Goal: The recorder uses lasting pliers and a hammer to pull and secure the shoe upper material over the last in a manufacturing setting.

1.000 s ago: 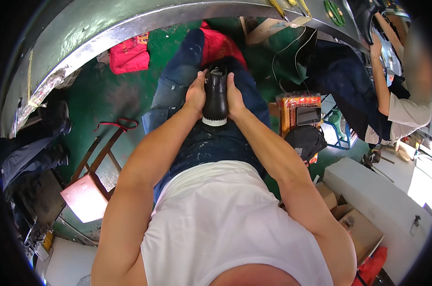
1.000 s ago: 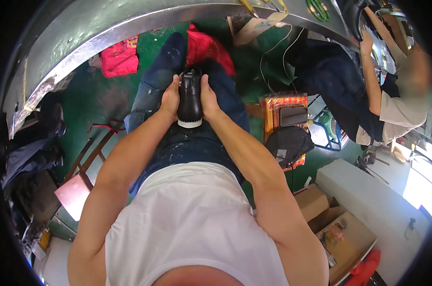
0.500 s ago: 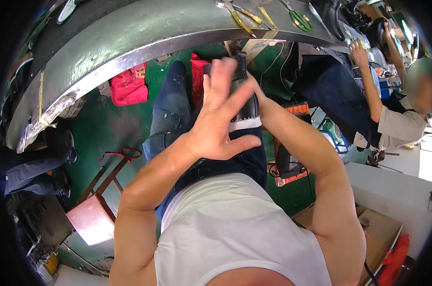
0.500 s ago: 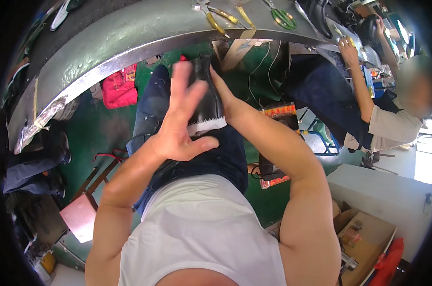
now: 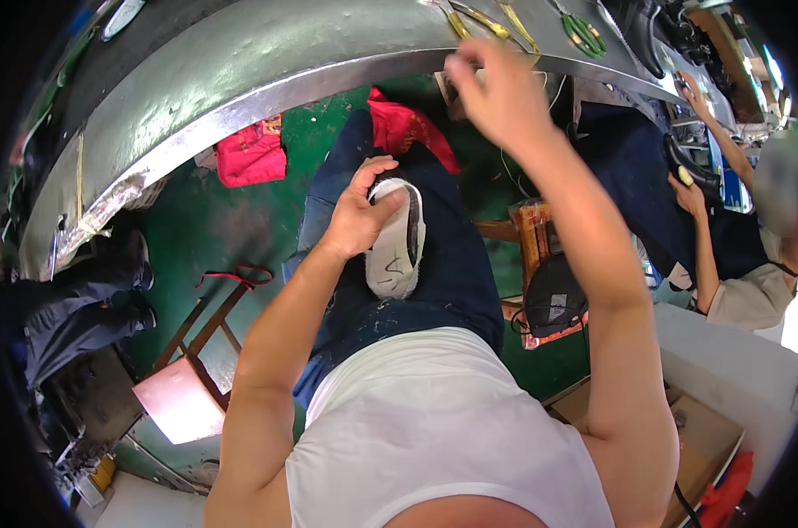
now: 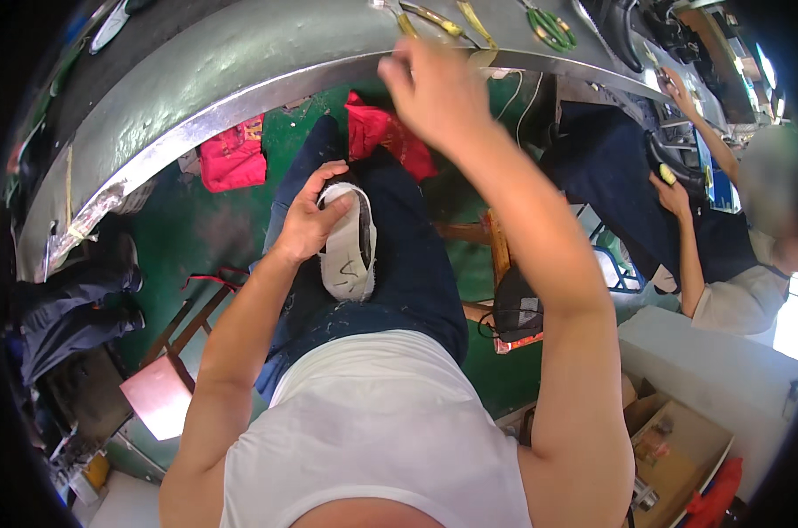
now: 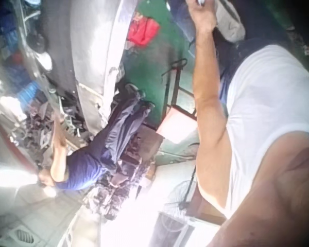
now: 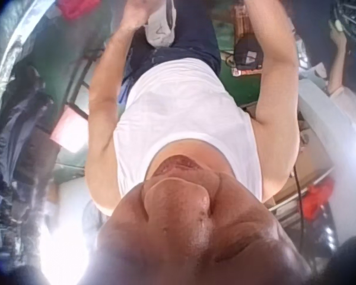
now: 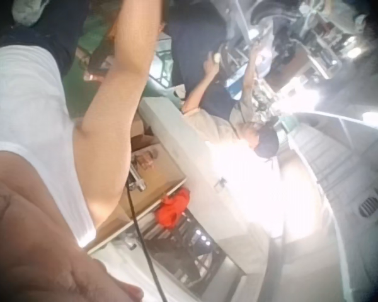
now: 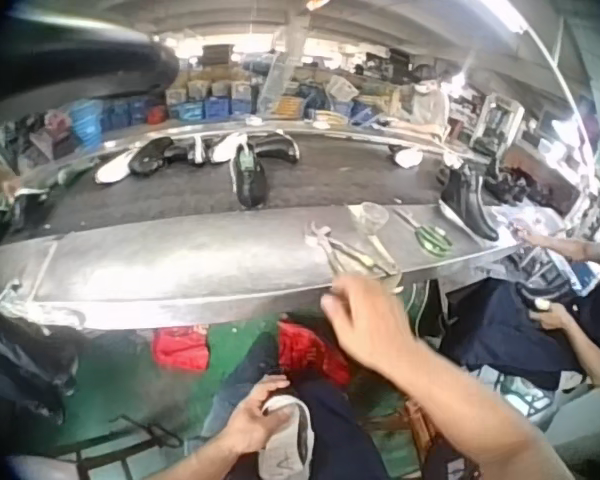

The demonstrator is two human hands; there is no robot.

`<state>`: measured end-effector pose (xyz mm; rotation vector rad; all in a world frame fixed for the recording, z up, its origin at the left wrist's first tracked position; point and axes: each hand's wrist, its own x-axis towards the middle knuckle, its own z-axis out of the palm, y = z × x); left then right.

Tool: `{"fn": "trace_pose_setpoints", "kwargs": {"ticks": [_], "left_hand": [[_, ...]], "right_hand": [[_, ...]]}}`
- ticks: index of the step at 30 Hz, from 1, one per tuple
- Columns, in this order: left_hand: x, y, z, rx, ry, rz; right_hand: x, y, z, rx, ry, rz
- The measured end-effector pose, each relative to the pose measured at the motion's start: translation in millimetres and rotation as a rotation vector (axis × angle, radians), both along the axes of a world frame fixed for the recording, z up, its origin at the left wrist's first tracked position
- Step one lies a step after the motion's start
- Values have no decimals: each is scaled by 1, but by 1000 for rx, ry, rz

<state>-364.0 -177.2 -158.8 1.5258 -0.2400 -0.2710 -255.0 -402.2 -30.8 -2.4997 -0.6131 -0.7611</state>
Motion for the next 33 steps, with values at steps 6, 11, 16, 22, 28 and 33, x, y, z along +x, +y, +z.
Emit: {"fn": "trace_pose_setpoints", "kwargs": {"ticks": [6,11,16,22,28,33], "left_hand": [[15,-1,5,-64,331,-77],[24,13,3,-199,367,-210],[28,15,1,-30,267,-292],[29,11,11,-23,362,-372],[30,6,9,57,314,-352],[29,4,-2,247,49,-240]], "right_hand": [[106,-22,21,-523,384,-125],[67,-32,35,166,822,-52],[-100,-28,3,716,1488,40],[-174,-10,-61,823,1710,65],[-162,-10,-69,922,1689,36],[-167,-8,-84,585,1425,42]]}}
